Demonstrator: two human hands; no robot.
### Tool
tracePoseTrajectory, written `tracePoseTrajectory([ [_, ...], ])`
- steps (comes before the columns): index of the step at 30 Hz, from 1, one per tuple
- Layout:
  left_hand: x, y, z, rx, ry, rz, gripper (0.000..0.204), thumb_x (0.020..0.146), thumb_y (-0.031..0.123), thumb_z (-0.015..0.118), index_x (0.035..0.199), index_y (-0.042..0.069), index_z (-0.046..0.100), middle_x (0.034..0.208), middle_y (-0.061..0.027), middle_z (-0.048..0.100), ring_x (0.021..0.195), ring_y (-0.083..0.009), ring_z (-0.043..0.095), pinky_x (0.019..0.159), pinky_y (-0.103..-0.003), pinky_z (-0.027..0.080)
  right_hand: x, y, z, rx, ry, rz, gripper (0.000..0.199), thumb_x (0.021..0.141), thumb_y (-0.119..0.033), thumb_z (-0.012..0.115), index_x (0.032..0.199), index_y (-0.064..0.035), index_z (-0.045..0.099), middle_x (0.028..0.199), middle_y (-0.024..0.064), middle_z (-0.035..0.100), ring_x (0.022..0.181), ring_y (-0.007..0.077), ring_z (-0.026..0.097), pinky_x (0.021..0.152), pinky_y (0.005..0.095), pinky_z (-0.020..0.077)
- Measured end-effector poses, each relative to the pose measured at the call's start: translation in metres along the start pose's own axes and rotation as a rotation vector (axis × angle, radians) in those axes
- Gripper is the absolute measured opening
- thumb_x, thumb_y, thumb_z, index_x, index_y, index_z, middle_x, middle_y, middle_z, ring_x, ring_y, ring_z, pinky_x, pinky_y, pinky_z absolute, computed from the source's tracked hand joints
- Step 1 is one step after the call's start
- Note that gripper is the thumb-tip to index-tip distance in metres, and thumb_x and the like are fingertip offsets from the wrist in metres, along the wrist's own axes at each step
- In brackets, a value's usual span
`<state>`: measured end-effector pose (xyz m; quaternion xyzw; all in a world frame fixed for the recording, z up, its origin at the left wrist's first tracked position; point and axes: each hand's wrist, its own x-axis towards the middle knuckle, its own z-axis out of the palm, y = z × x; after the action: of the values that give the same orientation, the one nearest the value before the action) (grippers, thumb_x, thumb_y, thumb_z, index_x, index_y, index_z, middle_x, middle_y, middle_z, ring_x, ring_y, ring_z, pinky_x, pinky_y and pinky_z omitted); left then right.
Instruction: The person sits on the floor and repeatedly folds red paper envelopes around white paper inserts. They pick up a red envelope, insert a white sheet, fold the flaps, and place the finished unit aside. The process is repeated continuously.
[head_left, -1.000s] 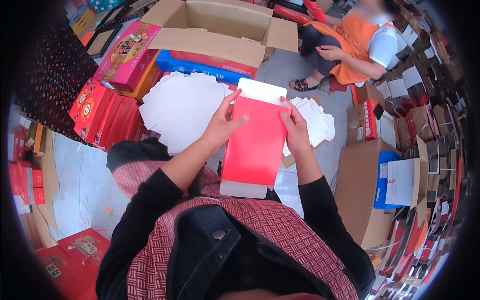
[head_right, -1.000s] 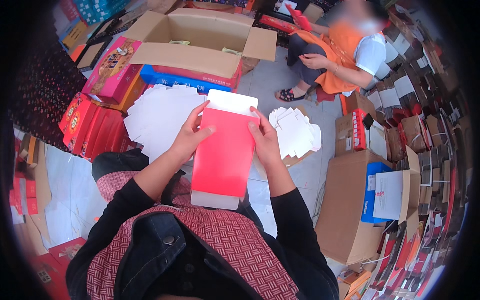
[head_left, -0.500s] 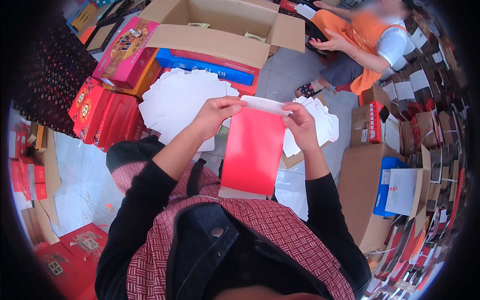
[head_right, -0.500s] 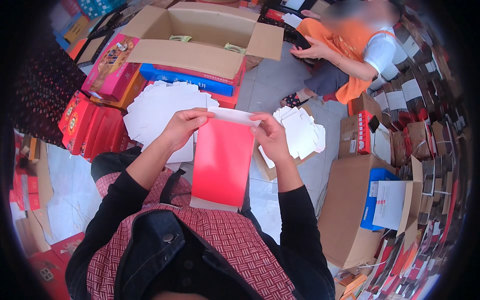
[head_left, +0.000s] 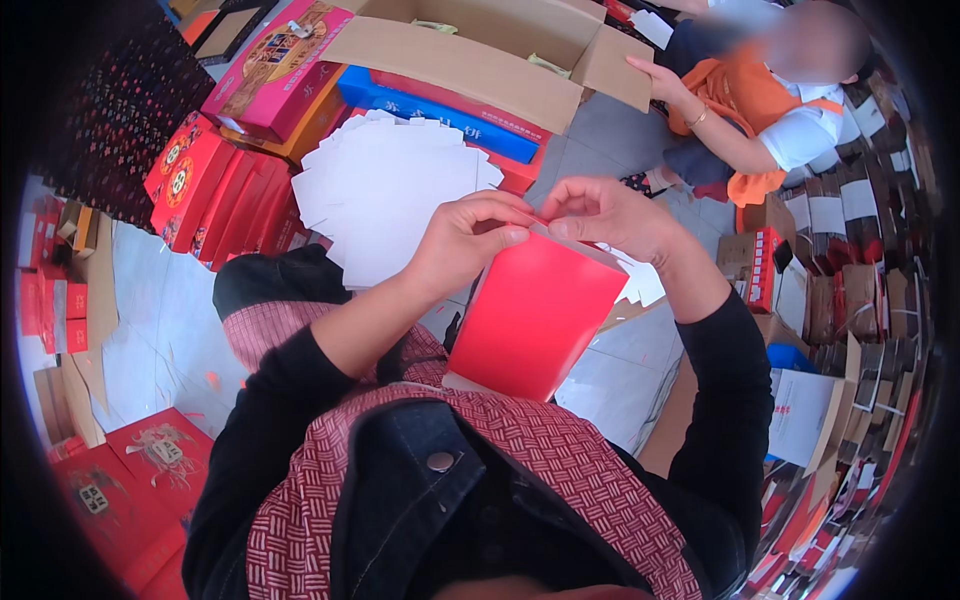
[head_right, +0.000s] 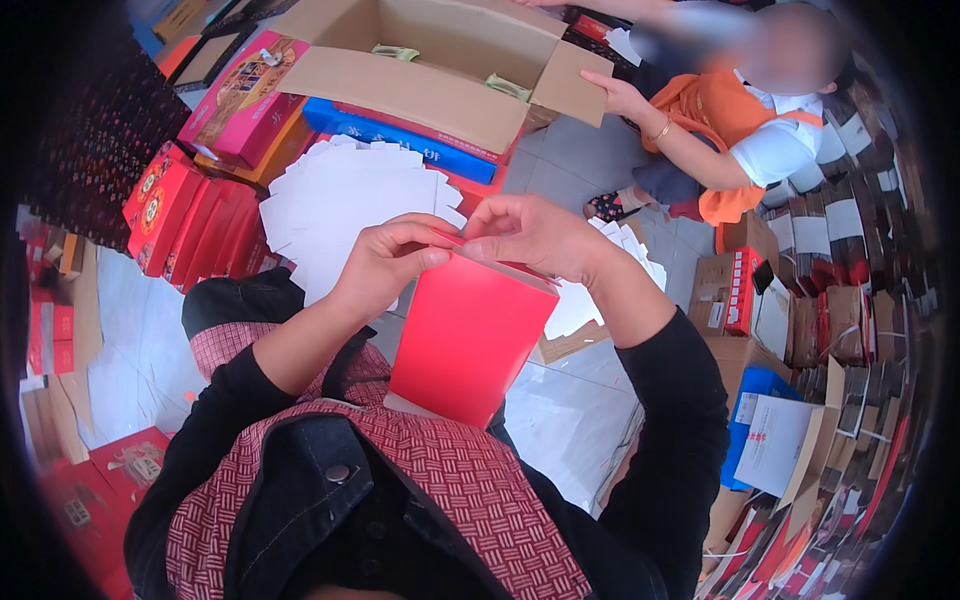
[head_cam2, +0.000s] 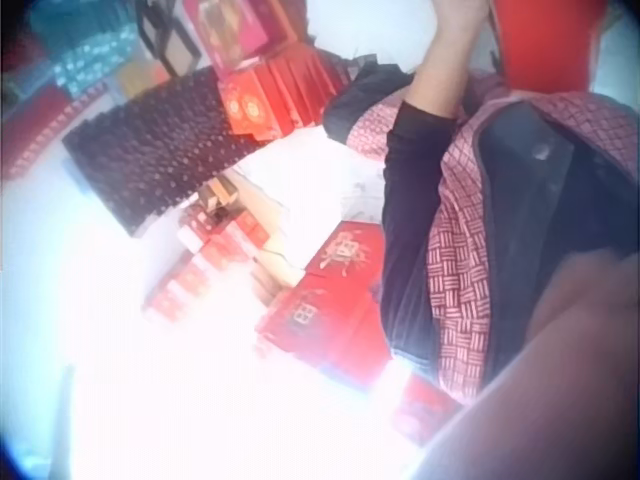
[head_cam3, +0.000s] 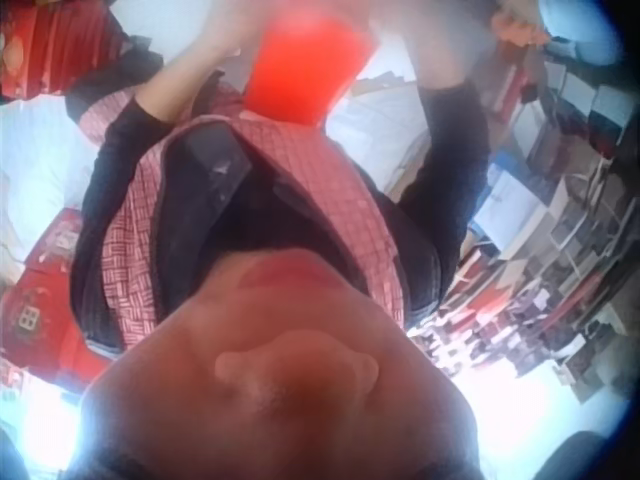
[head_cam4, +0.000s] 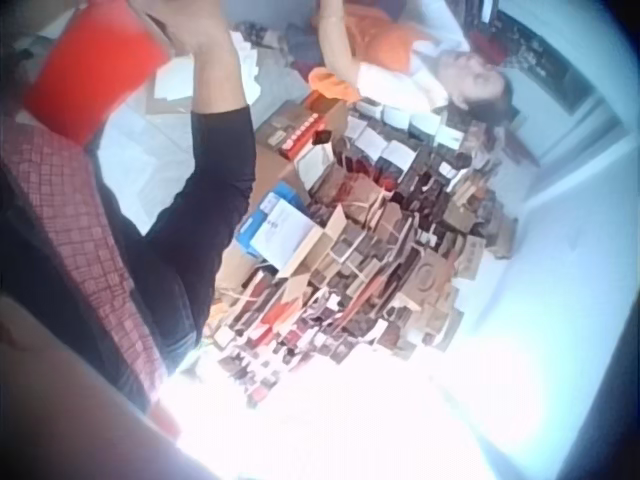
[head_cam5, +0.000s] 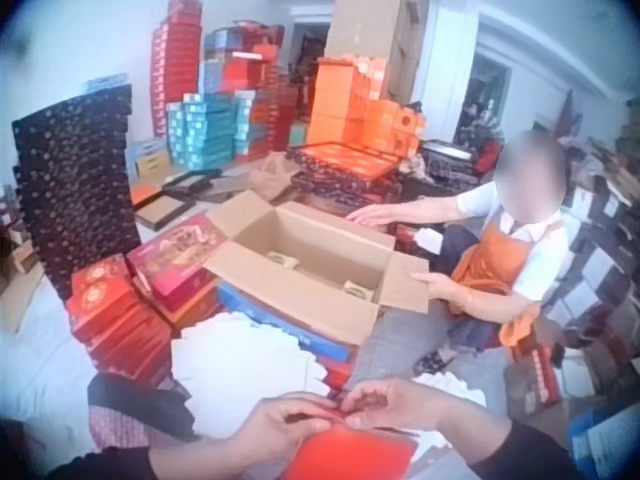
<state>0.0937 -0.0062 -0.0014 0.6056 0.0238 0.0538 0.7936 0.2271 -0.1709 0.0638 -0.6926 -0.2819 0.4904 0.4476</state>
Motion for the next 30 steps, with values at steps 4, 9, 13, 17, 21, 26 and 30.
tracePoseTrajectory([
  [4, 0.000, -0.005, -0.002, -0.055, -0.010, 0.002, 0.020, 0.081, -0.003, 0.061, 0.100, 0.000, 0.061, 0.110, -0.0074, 0.056, 0.096, -0.0159, 0.058, 0.086, -0.029, 0.048, 0.001, -0.002, 0.007, -0.015, -0.008, 0.005, 0.025, 0.083, -0.013, 0.065, 0.104, -0.0003, 0.061, 0.088, 0.0040, 0.065, 0.076, 0.0078, 0.058, 0.069, 0.0222, 0.0470],
  [9, 0.000, 0.003, -0.002, -0.056, -0.001, -0.024, 0.043, 0.079, -0.002, 0.064, 0.118, 0.004, 0.046, 0.113, -0.0099, 0.052, 0.103, -0.0165, 0.054, 0.092, -0.031, 0.045, 0.000, 0.008, 0.002, -0.192, 0.052, -0.096, 0.025, 0.086, -0.010, 0.059, 0.111, -0.0046, 0.063, 0.083, 0.0061, 0.067, 0.074, 0.0064, 0.059, 0.066, 0.0231, 0.0471],
  [13, -0.002, 0.004, -0.004, -0.030, -0.024, -0.007, 0.048, 0.079, 0.000, 0.065, 0.121, 0.004, 0.042, 0.115, -0.0106, 0.051, 0.109, -0.0170, 0.051, 0.094, -0.032, 0.043, -0.009, -0.002, 0.014, -0.447, 0.092, -0.227, 0.027, 0.086, -0.008, 0.057, 0.112, -0.0085, 0.062, 0.083, 0.0130, 0.066, 0.071, 0.0118, 0.062, 0.065, 0.0256, 0.0474],
  [17, -0.001, 0.005, -0.004, -0.067, -0.072, -0.021, 0.048, 0.079, 0.001, 0.066, 0.122, 0.004, 0.045, 0.119, -0.0090, 0.050, 0.110, -0.0180, 0.051, 0.095, -0.031, 0.044, -0.013, -0.008, 0.021, -0.596, 0.123, -0.329, 0.029, 0.085, -0.008, 0.056, 0.114, -0.0077, 0.060, 0.090, 0.0175, 0.065, 0.076, 0.0249, 0.064, 0.069, 0.0298, 0.0485],
  [21, -0.003, -0.004, -0.006, -0.101, -0.068, 0.053, 0.034, 0.080, 0.001, 0.065, 0.112, 0.002, 0.055, 0.120, -0.0085, 0.050, 0.109, -0.0185, 0.053, 0.094, -0.031, 0.044, -0.014, -0.012, 0.024, -0.665, 0.102, -0.324, 0.027, 0.085, -0.009, 0.055, 0.111, -0.0049, 0.060, 0.091, 0.0179, 0.064, 0.080, 0.0324, 0.062, 0.071, 0.0328, 0.0486],
  [26, -0.002, -0.008, -0.007, -0.081, -0.078, 0.095, 0.016, 0.079, -0.002, 0.064, 0.095, 0.000, 0.063, 0.119, -0.0101, 0.051, 0.105, -0.0181, 0.055, 0.091, -0.031, 0.046, -0.017, 0.002, 0.016, -0.499, 0.152, -0.322, 0.021, 0.087, -0.013, 0.056, 0.105, -0.0021, 0.062, 0.087, 0.0139, 0.065, 0.076, 0.0223, 0.063, 0.070, 0.0303, 0.0481],
  [30, -0.001, -0.006, -0.008, -0.028, -0.047, 0.100, 0.015, 0.078, -0.002, 0.064, 0.093, 0.001, 0.063, 0.116, -0.0107, 0.052, 0.103, -0.0178, 0.055, 0.090, -0.031, 0.046, -0.047, 0.017, -0.008, -0.071, 0.319, -0.148, 0.021, 0.088, -0.016, 0.059, 0.100, 0.0004, 0.065, 0.089, 0.0069, 0.067, 0.079, 0.0104, 0.061, 0.072, 0.0259, 0.0477],
])
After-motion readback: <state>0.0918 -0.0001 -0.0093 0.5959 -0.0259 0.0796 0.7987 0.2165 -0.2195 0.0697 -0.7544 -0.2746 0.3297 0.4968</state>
